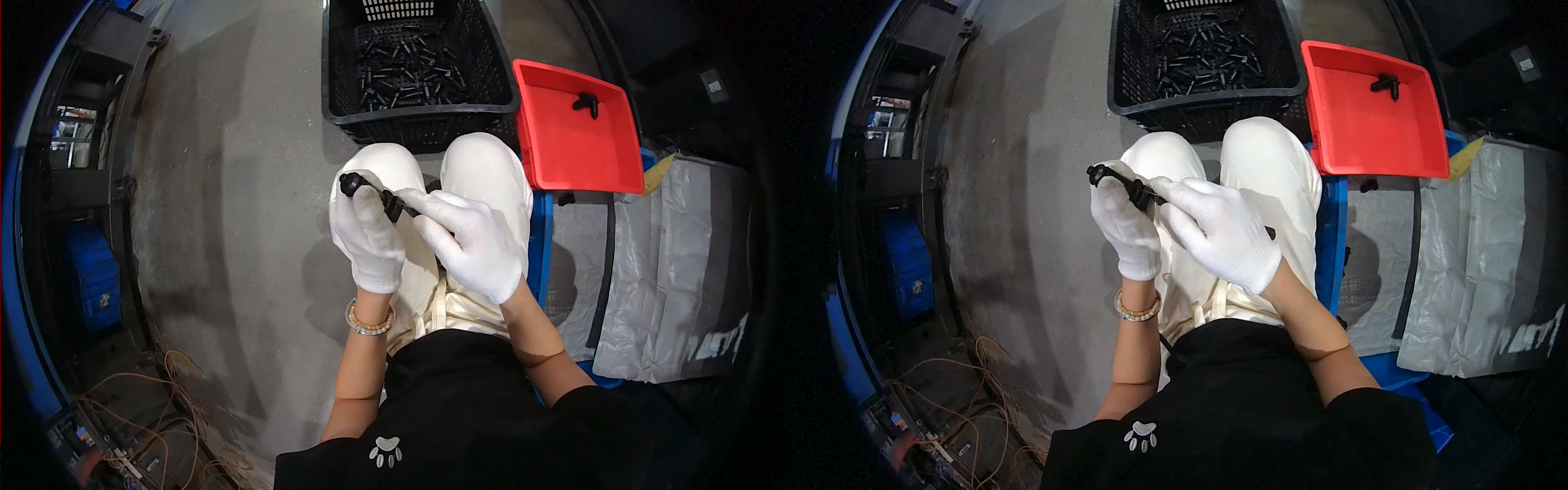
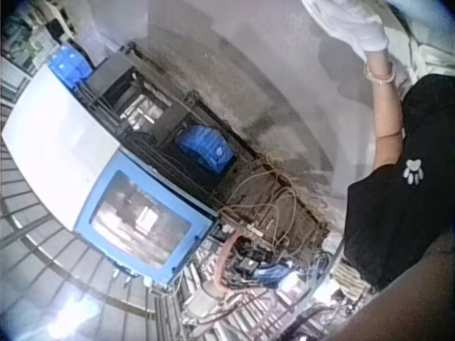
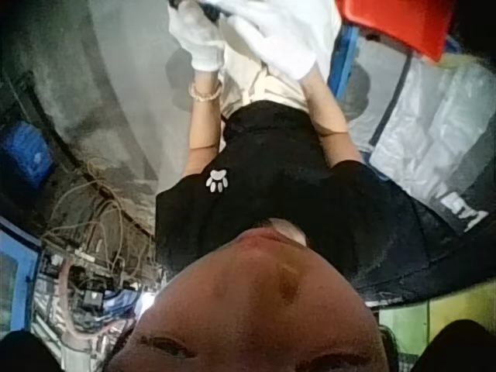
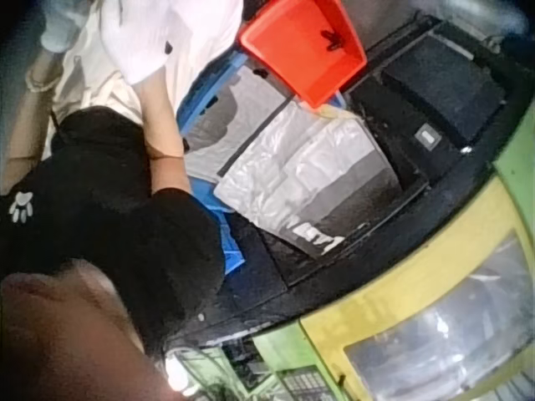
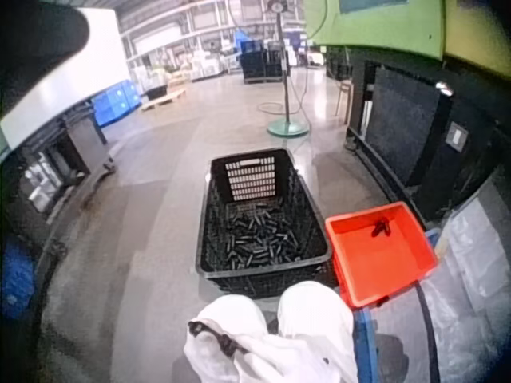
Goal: Clean and inspect small black plastic components using a scraper or small tool.
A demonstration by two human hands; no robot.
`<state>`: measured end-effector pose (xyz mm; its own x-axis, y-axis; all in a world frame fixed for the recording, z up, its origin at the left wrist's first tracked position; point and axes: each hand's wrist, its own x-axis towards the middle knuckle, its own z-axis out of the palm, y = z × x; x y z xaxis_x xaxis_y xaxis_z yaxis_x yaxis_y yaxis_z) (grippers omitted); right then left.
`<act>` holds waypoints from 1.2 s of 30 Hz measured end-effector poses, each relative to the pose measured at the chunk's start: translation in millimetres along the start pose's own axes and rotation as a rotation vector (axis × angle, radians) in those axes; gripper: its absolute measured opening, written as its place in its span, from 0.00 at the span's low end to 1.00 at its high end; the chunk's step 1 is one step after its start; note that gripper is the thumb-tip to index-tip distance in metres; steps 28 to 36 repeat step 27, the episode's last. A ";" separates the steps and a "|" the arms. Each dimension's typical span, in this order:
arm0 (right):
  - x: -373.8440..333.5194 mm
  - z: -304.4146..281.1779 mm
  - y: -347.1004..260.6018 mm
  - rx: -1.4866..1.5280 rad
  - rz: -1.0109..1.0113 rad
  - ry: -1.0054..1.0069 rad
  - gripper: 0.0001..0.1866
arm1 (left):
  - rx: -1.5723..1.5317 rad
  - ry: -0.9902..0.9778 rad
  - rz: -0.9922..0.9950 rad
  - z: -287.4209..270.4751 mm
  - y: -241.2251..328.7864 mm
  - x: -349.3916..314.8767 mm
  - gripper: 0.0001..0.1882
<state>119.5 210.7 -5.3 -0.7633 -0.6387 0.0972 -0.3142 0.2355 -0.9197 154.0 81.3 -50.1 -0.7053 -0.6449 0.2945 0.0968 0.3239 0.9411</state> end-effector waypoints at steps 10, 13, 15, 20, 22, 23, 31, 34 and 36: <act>1.7 -0.8 -2.3 -0.116 -0.085 -0.015 0.17 | 0.016 0.060 -0.040 0.4 7.0 -0.9 0.29; 3.7 -0.7 -2.8 -0.128 -0.093 -0.013 0.17 | 0.039 0.043 -0.019 -1.4 4.5 -0.2 0.29; 5.5 1.0 -2.3 -0.114 -0.093 -0.016 0.17 | 0.047 0.049 -0.024 -1.9 4.4 1.5 0.28; 6.6 11.1 3.0 -0.118 -0.065 0.042 0.15 | 0.090 0.084 0.006 -0.2 -0.4 -0.5 0.28; 9.0 12.6 8.3 -0.069 -0.057 0.066 0.14 | 0.091 0.090 -0.009 0.9 -0.5 -3.5 0.28; 9.9 11.6 9.1 -0.021 -0.048 0.090 0.14 | 0.086 0.085 -0.005 2.5 -3.7 -3.6 0.28; 13.0 5.1 2.5 0.041 0.017 0.123 0.14 | 0.035 0.053 -0.167 0.8 -0.4 5.9 0.27; 13.0 5.1 2.5 0.041 0.017 0.123 0.14 | 0.035 0.053 -0.167 0.8 -0.4 5.9 0.27; 13.0 5.1 2.5 0.041 0.017 0.123 0.14 | 0.035 0.053 -0.167 0.8 -0.4 5.9 0.27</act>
